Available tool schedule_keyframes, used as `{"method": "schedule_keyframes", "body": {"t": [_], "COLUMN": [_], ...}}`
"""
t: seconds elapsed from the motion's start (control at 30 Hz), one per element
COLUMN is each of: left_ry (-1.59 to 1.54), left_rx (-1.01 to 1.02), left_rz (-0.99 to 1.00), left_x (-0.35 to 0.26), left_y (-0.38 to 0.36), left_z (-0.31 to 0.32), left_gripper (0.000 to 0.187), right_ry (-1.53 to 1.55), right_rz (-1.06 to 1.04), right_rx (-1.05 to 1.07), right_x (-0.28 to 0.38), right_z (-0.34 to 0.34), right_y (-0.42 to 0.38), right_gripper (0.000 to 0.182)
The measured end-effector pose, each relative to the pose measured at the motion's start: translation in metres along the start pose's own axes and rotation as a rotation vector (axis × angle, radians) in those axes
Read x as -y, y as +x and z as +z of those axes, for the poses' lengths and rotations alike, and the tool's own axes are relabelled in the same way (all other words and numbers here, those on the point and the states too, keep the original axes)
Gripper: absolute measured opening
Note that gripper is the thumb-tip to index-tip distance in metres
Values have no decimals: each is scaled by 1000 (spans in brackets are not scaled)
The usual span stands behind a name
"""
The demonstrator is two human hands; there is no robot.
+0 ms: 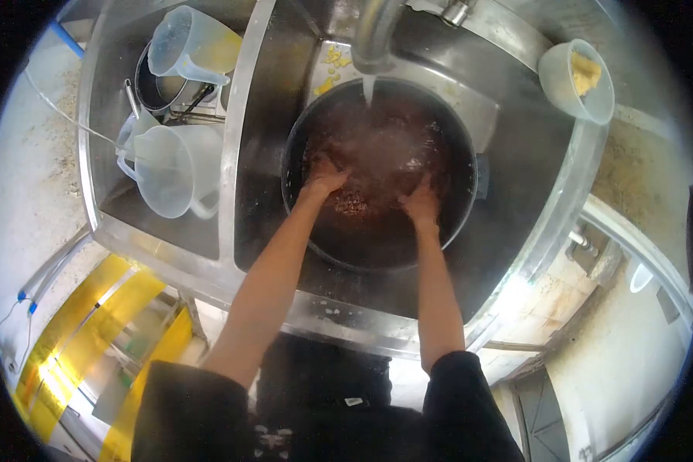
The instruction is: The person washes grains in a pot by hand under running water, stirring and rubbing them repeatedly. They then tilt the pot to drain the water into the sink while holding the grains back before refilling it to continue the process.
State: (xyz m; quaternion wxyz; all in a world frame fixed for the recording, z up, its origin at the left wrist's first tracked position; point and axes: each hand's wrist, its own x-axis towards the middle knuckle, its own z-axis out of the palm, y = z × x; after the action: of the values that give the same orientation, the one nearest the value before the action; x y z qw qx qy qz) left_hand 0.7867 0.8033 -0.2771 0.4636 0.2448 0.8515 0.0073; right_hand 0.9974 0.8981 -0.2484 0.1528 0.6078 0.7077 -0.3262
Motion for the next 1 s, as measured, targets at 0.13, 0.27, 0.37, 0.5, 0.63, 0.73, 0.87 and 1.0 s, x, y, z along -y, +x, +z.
{"method": "schedule_keyframes", "body": {"t": [0.13,0.27,0.37,0.5,0.63,0.73,0.87,1.0], "left_ry": [-505,-957,-1308,-1308,-851,-540,-1041,-1282], "left_rx": [-43,308,419,316,15,146,421,357], "left_rz": [98,-348,-462,-280,-51,-118,-454,-578], "left_x": [27,-7,-20,-14,-19,1,46,17], "left_y": [-11,-50,-46,-41,-34,-31,-33,-55], "left_z": [27,6,-6,-9,-18,-2,82,85], "left_gripper": [92,89,88,87,86,87,87,79], "right_ry": [375,818,1039,1312,585,-138,168,1044], "right_rz": [120,398,384,435,94,-160,8,290], "right_rx": [347,499,376,214,131,-79,115,508], "right_x": [-52,-139,-67,23,19,-16,-28,-161], "right_z": [65,189,125,27,-26,14,60,226], "right_y": [29,69,34,-4,-4,-5,-24,42], "right_gripper": [76,68,64,59,61,55,65,63]}}
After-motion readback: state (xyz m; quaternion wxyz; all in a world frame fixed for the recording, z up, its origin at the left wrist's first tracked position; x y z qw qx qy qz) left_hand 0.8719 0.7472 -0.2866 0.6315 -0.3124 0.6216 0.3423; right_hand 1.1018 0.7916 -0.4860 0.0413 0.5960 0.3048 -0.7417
